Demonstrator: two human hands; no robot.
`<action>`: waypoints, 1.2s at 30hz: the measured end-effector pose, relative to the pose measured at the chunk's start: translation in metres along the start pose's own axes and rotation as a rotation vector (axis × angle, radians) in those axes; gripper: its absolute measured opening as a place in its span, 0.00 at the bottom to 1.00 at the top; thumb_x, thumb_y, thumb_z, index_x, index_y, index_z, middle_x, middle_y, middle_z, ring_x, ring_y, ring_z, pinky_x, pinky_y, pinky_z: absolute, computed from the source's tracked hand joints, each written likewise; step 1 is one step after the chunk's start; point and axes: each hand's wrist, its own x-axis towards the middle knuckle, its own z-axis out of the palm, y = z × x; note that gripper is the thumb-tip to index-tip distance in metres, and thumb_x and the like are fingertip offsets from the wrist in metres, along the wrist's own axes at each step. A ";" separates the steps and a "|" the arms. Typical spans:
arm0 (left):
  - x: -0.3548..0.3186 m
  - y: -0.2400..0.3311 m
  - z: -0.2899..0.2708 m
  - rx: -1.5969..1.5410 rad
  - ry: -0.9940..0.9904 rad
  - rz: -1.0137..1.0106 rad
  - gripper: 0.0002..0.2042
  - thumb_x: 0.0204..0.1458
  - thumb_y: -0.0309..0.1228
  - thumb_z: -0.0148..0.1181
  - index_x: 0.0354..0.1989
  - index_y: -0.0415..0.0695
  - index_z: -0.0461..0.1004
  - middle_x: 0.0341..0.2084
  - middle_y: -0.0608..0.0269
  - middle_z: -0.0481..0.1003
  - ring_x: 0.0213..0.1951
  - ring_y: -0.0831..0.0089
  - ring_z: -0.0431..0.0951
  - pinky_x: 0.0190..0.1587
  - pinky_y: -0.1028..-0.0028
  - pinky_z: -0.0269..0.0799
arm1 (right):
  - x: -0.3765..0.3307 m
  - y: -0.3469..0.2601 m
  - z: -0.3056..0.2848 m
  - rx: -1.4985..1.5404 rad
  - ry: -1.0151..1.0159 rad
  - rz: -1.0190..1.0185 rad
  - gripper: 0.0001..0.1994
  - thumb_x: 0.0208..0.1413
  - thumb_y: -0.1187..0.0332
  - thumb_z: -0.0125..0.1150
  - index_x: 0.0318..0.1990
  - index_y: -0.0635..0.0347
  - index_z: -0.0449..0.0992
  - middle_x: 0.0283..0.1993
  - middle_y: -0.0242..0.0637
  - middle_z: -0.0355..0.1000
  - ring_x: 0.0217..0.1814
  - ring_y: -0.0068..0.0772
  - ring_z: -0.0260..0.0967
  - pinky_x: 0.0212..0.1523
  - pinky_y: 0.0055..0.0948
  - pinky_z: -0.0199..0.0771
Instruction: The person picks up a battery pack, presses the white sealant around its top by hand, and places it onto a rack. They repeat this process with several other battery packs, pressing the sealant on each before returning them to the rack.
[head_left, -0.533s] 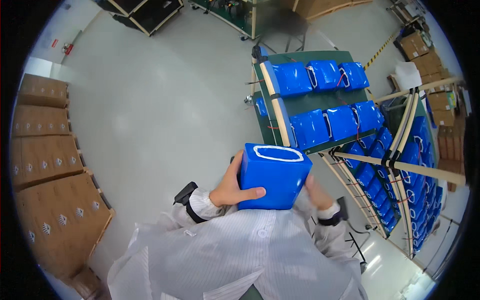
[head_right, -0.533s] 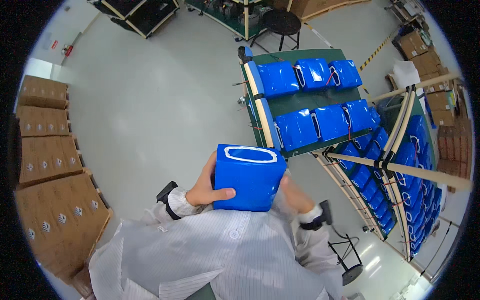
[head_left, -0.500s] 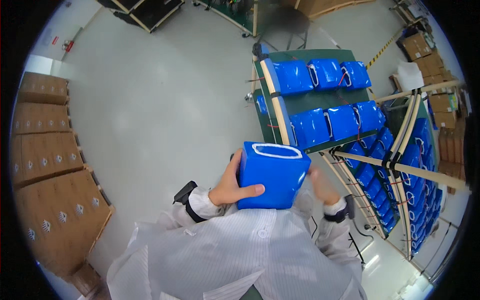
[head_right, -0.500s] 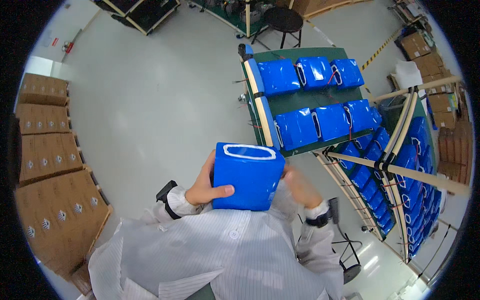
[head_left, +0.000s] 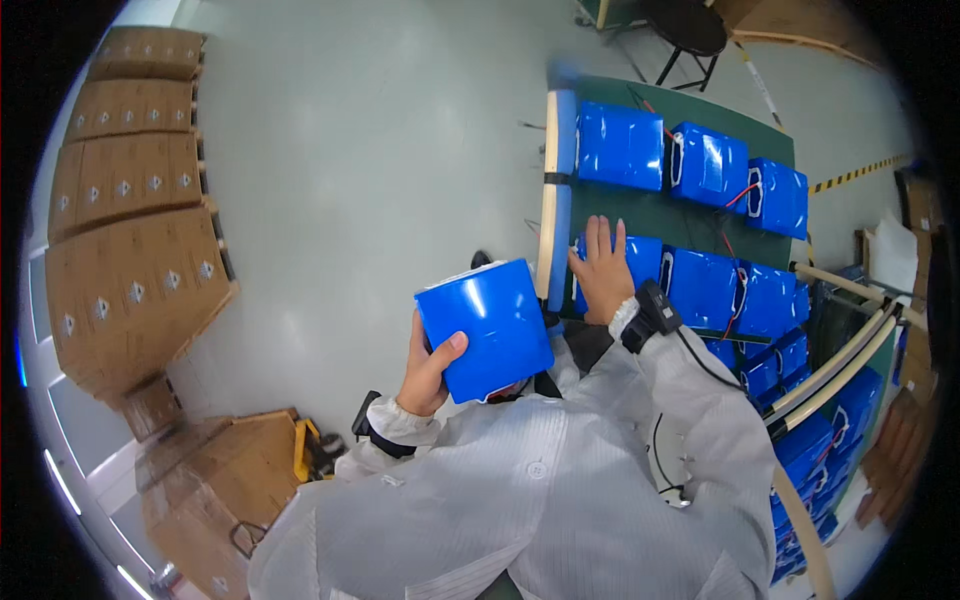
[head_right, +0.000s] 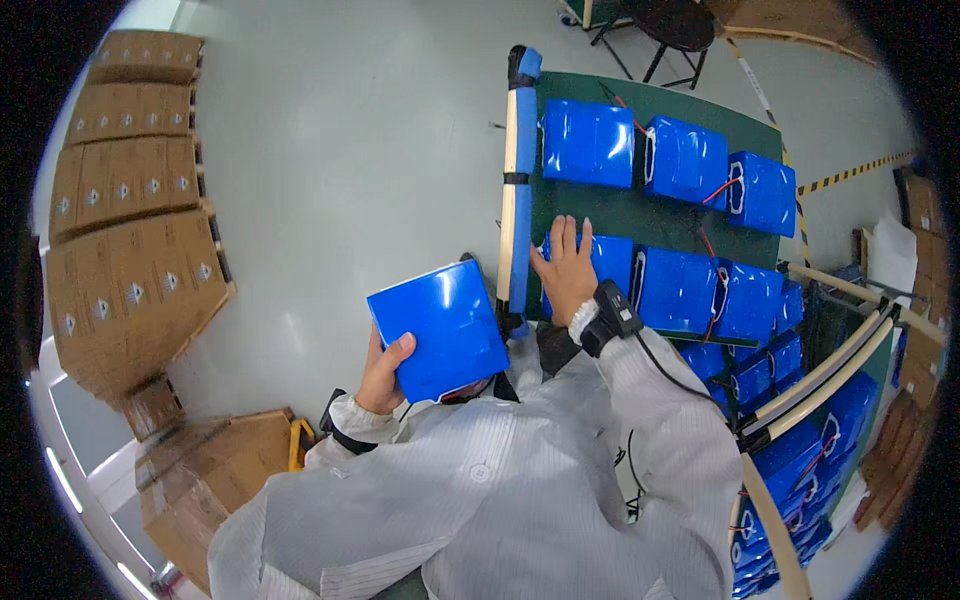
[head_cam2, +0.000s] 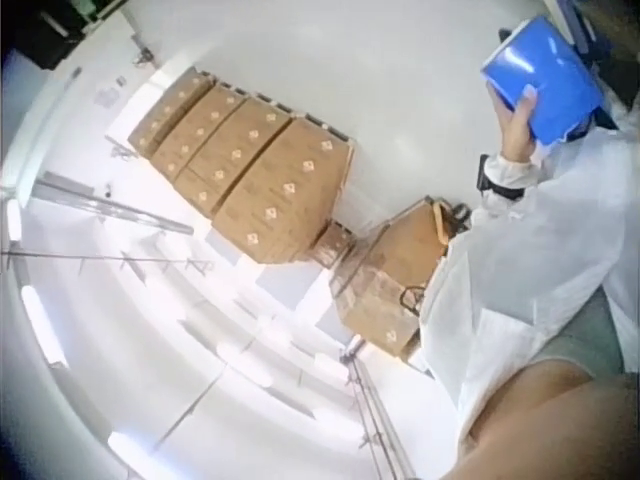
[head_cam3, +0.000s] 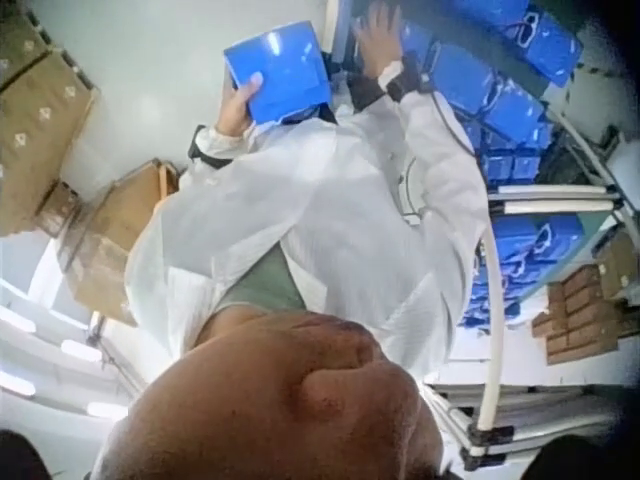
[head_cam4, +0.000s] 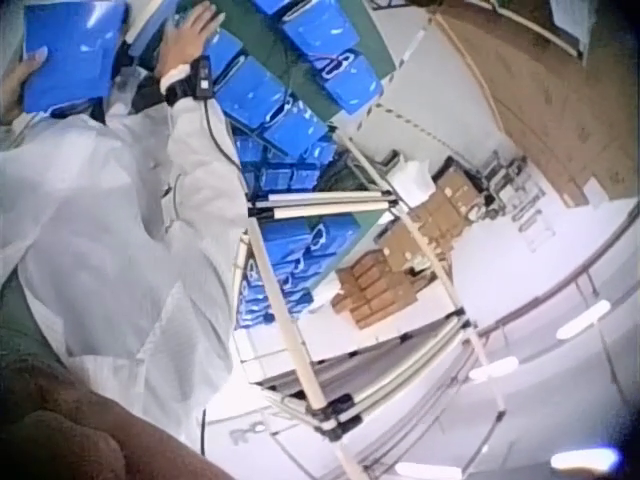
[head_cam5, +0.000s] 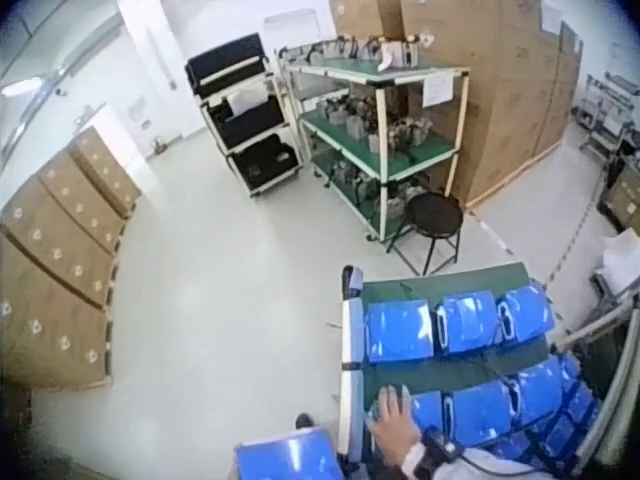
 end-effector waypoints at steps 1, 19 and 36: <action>-0.003 -0.010 0.003 -0.061 0.037 0.021 0.41 0.50 0.40 0.72 0.68 0.46 0.53 0.58 0.52 0.66 0.60 0.59 0.69 0.60 0.58 0.73 | 0.002 0.004 -0.005 -0.004 -0.011 -0.026 0.59 0.21 0.55 0.83 0.71 0.42 0.60 0.70 0.63 0.54 0.75 0.65 0.46 0.74 0.68 0.38; -0.023 -0.040 0.008 -0.165 0.138 -0.006 0.40 0.52 0.41 0.71 0.68 0.45 0.52 0.59 0.50 0.65 0.60 0.58 0.70 0.58 0.57 0.74 | -0.053 0.100 -0.001 0.795 0.323 -0.178 0.58 0.18 0.64 0.84 0.66 0.45 0.56 0.71 0.60 0.43 0.71 0.74 0.50 0.67 0.55 0.65; 0.045 0.041 0.082 0.441 -0.150 -0.111 0.48 0.44 0.44 0.78 0.67 0.33 0.52 0.57 0.44 0.68 0.57 0.57 0.74 0.58 0.59 0.75 | -0.086 0.119 0.016 0.861 0.373 -0.198 0.55 0.20 0.63 0.84 0.64 0.52 0.58 0.73 0.62 0.42 0.70 0.74 0.54 0.63 0.51 0.72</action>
